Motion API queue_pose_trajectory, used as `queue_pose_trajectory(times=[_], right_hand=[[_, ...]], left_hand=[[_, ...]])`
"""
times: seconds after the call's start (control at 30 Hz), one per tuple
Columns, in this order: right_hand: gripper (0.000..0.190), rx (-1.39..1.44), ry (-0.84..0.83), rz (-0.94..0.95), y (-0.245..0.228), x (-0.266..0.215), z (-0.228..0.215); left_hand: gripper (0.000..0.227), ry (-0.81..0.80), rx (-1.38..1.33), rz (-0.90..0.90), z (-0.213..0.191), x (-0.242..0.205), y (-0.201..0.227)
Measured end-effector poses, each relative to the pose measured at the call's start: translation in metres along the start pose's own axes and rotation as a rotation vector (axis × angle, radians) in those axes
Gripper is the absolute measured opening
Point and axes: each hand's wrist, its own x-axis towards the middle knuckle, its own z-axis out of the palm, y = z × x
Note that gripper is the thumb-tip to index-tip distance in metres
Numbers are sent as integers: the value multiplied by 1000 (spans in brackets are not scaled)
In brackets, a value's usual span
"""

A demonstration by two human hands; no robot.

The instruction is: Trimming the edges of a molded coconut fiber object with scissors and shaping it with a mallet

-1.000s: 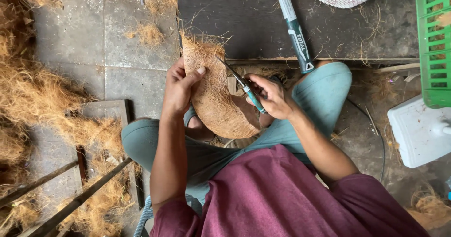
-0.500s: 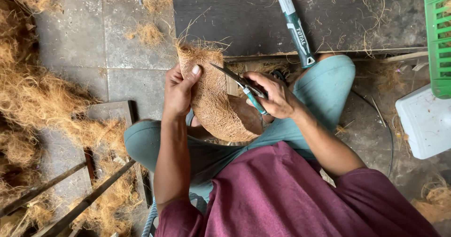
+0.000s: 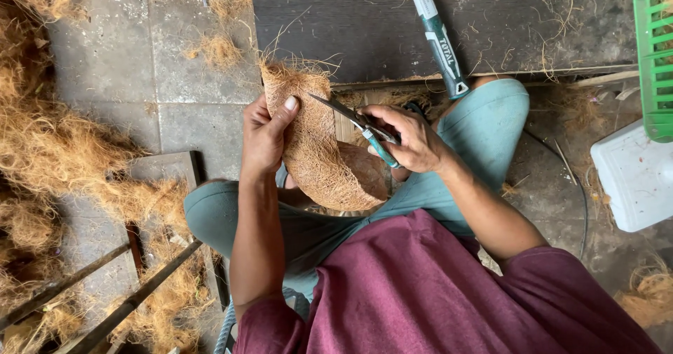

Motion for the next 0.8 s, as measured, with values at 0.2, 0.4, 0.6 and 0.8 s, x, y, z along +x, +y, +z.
queue_pose_trajectory(times=[0.2, 0.4, 0.6, 0.8], right_hand=[[62, 53, -7, 60, 5, -2, 5], [60, 97, -49, 124, 15, -4, 7], [60, 210, -82, 223, 19, -5, 9], [60, 209, -134, 275, 25, -7, 10]], left_hand=[[9, 2, 11, 8, 0, 0, -2], [10, -5, 55, 7, -2, 1, 0], [13, 14, 45, -12, -5, 0, -9], [8, 55, 34, -47, 2, -2, -9]])
